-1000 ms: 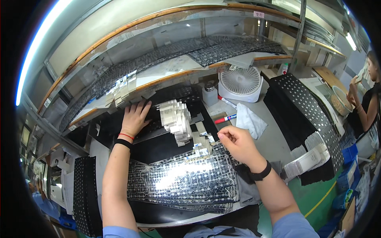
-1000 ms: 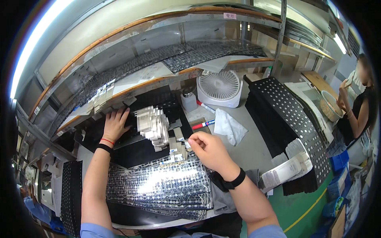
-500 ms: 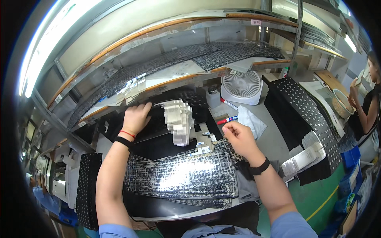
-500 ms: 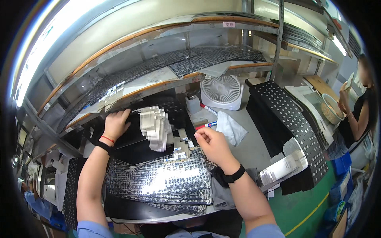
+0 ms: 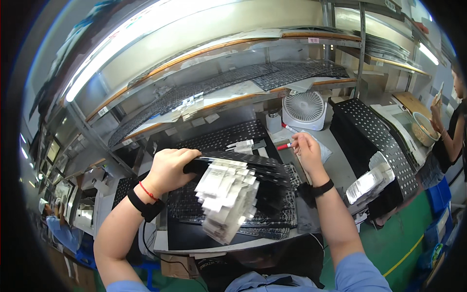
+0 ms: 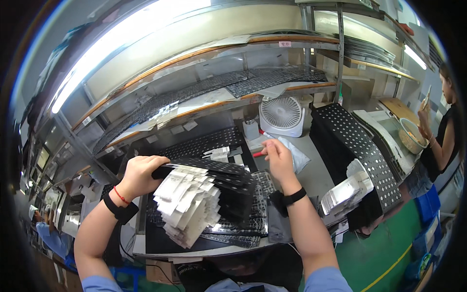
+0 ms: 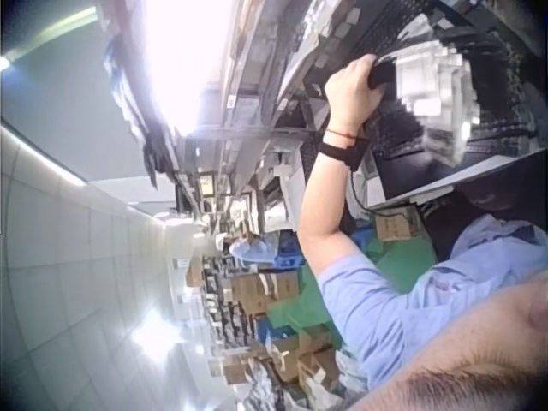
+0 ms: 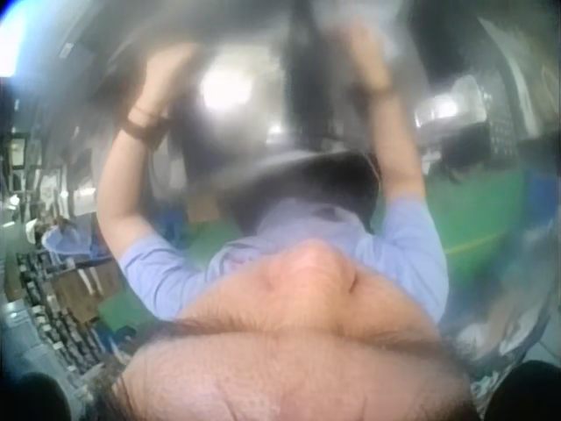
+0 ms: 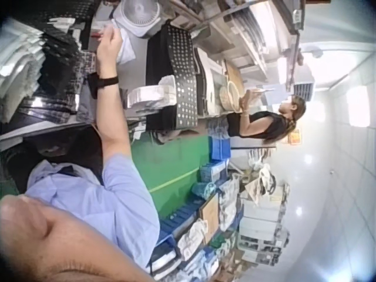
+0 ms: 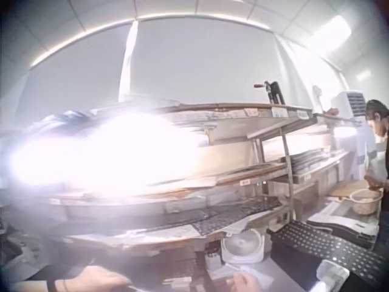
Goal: Inspecting and sorting keyboard membrane layers and metal backplates.
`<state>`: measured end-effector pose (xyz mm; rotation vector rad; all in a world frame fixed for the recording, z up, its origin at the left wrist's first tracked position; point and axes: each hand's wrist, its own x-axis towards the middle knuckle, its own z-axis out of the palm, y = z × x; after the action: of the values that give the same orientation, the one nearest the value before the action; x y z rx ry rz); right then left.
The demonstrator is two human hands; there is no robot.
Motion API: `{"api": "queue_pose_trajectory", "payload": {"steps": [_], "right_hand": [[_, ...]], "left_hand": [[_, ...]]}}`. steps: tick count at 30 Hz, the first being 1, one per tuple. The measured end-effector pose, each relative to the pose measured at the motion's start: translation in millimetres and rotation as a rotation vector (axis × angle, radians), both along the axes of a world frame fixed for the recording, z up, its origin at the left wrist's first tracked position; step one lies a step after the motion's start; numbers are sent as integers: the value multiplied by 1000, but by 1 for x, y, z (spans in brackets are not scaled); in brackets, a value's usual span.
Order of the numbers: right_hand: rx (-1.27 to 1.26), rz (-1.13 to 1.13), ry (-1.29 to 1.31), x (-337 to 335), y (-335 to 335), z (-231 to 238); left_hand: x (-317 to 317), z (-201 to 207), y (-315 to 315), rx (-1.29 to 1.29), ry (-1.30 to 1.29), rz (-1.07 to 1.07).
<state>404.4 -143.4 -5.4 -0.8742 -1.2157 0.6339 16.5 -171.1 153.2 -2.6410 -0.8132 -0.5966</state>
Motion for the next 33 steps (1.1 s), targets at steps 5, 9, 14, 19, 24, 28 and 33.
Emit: {"api": "queue_pose_trajectory", "payload": {"steps": [5,9,14,19,24,28,33], "right_hand": [[11,141,-35,3,-15,36],[33,286,-161,-3,-52,71],[121,268,-703,-13,-88,93],[-18,85,-1193,-31,-103,99],[-24,126,-1361,-45,-99,95],[-160,152,-1442,-53,-99,99],[-87,40,-1426,-60,-96,87]], "left_hand": [[14,-12,-32,-378,157,122],[8,-33,-33,-513,177,132],[7,-39,-21,-531,190,154],[5,-51,-27,-500,155,122],[1,-57,-27,-515,140,71],[2,-62,-27,-454,156,94],[-2,-59,-29,-444,147,110]]}}
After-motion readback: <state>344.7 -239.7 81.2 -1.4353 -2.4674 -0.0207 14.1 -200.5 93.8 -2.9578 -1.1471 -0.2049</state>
